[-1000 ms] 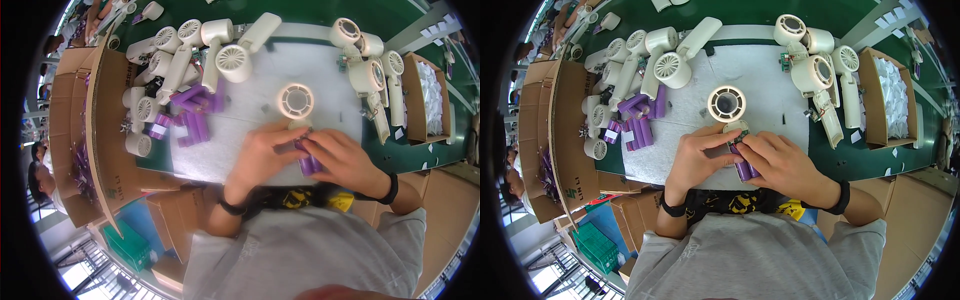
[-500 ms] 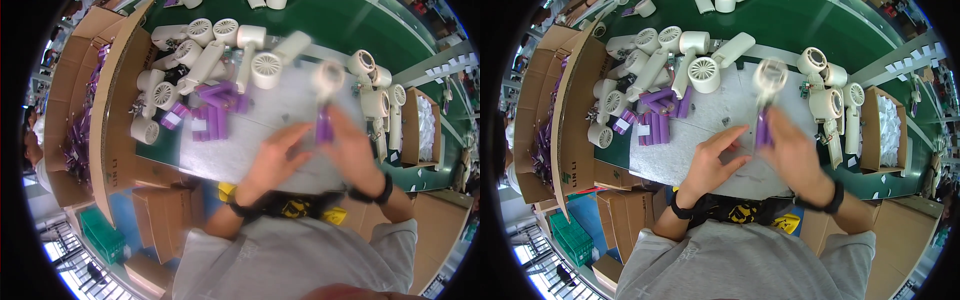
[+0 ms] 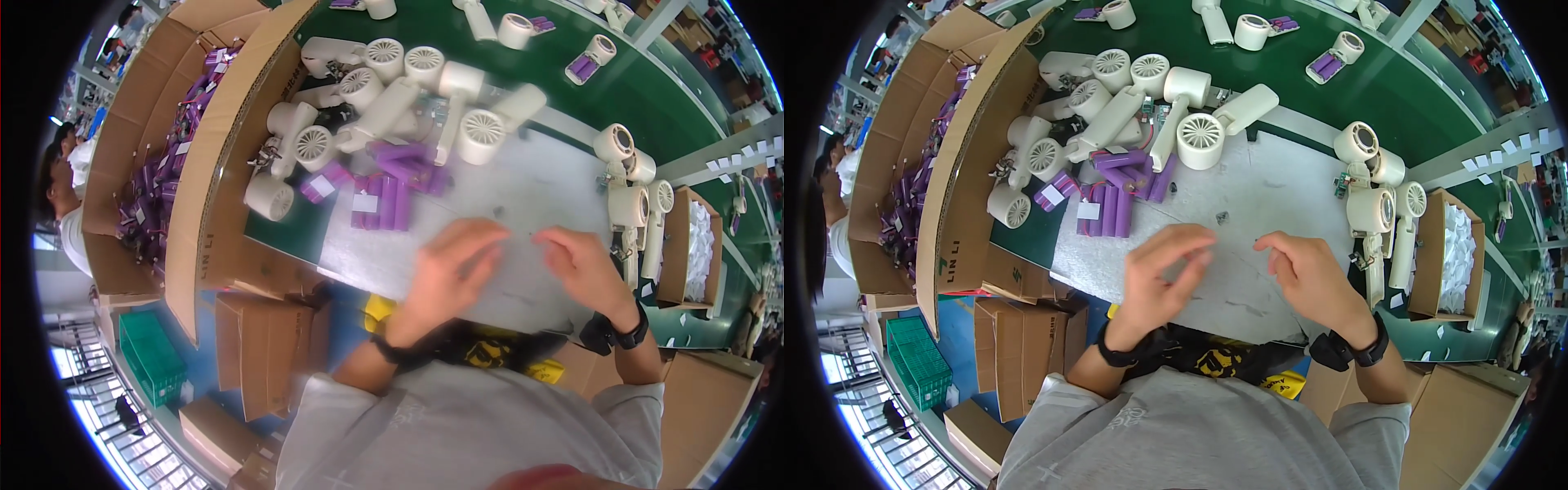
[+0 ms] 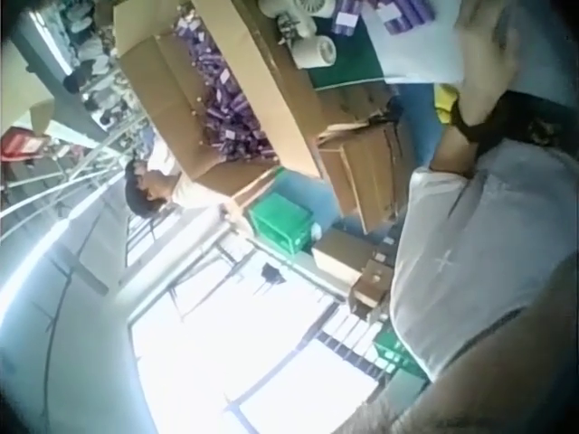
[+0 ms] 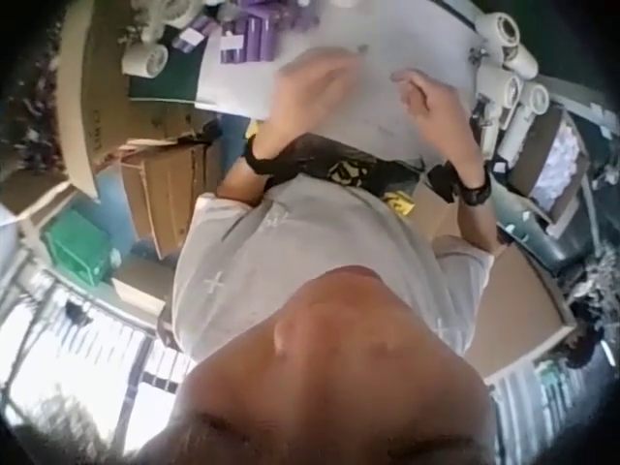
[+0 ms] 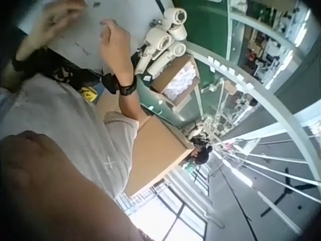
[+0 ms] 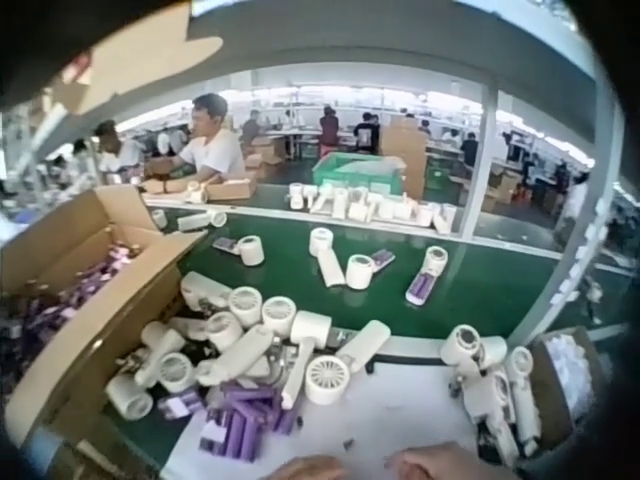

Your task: The person picks up a battery pack and a fan housing, connects the battery wires to the circuit board, and presses the batteries into the housing. After testing the fan, the person sets it aside and repeats the process with another unit.

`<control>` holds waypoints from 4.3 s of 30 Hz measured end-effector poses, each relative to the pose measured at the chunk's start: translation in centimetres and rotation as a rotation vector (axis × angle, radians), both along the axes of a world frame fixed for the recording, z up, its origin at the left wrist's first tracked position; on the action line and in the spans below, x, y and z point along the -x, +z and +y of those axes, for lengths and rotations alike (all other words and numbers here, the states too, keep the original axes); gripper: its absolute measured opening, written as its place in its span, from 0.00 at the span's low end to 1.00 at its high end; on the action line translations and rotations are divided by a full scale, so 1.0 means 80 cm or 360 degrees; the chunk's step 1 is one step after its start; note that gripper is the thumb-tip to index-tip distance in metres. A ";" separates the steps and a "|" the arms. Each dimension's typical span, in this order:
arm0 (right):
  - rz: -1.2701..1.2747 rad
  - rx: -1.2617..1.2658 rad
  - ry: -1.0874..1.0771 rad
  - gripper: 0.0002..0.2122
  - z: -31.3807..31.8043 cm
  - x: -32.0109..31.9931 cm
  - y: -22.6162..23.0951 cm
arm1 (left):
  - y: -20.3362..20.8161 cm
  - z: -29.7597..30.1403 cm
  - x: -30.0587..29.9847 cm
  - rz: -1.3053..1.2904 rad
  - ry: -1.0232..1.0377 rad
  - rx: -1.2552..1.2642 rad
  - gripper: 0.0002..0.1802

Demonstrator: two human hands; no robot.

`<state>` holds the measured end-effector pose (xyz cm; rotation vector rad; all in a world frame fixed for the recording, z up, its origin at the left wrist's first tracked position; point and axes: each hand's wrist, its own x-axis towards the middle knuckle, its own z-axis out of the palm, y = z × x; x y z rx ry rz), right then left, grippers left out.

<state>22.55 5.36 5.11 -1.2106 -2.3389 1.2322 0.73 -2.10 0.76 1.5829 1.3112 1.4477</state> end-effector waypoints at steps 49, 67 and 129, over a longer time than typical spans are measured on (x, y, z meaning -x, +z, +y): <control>0.1437 0.0796 -0.0731 0.09 0.002 0.019 -0.077 | 0.032 0.101 0.023 0.1756 0.0352 -0.0003 0.36; 0.1351 0.0737 -0.0639 0.06 0.004 0.017 -0.082 | 0.035 0.115 0.022 0.1492 0.0204 -0.0006 0.27; 0.0416 -0.0917 0.0031 0.14 -0.012 0.013 -0.048 | -0.011 0.023 -0.019 -0.0183 -0.0547 0.0590 0.17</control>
